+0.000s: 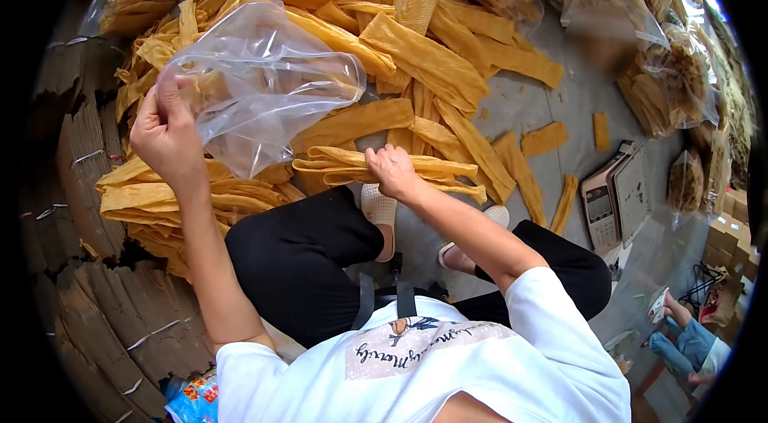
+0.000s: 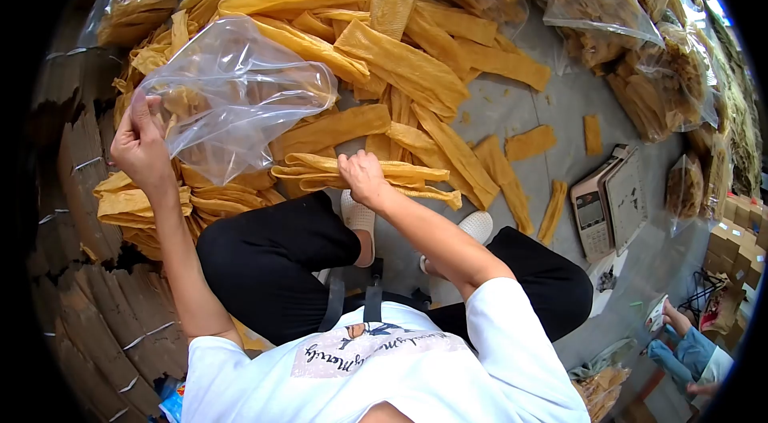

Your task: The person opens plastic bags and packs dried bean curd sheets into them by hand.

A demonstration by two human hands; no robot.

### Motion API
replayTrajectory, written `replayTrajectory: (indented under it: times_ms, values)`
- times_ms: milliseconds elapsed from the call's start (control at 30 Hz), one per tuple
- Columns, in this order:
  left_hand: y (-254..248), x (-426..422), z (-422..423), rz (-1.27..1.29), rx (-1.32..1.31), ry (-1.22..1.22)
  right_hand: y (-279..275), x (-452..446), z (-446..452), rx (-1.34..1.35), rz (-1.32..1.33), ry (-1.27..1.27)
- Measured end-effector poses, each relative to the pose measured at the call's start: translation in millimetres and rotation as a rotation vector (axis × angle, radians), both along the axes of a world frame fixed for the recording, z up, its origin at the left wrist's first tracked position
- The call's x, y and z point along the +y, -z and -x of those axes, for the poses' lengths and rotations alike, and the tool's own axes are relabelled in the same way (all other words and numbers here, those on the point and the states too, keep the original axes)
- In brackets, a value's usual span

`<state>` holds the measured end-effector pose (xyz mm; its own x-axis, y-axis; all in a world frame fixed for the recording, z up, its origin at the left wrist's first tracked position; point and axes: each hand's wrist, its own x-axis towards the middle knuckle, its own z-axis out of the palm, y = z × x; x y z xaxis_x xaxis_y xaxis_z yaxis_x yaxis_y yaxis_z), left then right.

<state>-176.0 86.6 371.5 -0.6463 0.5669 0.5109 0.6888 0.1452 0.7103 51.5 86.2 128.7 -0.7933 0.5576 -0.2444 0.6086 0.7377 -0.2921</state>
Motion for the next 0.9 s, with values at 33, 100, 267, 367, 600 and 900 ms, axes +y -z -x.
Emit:
replayTrajectory:
  times_ms: [33, 100, 267, 367, 600, 900]
  values:
    - [-2.2, -0.4, -0.7, -0.018, 0.017, -0.005, -3.2, 7.0, 2.3, 0.015, 0.031, -0.014]
    - [-4.5, -1.1, 0.2, -0.037, 0.045, -0.013, -8.6, 22.5, 13.1, 0.042, 0.085, -0.042]
    - [-4.2, -2.1, -2.6, -0.022, -0.019, -0.005, 15.6, 60.2, 53.9, -0.061, 0.16, -0.19]
    - [-0.8, 0.6, 0.3, -0.003, -0.018, -0.01, 48.6, 69.4, 73.2, -0.036, 0.255, -0.121]
    - [2.7, 14.3, -5.0, -0.074, -0.082, 0.027, 75.7, 51.3, 69.8, -0.079, -0.027, -0.211]
    - [4.1, 18.2, -11.4, -0.056, -0.109, 0.132, 2.1, -18.3, 41.5, 0.108, -0.028, -0.042]
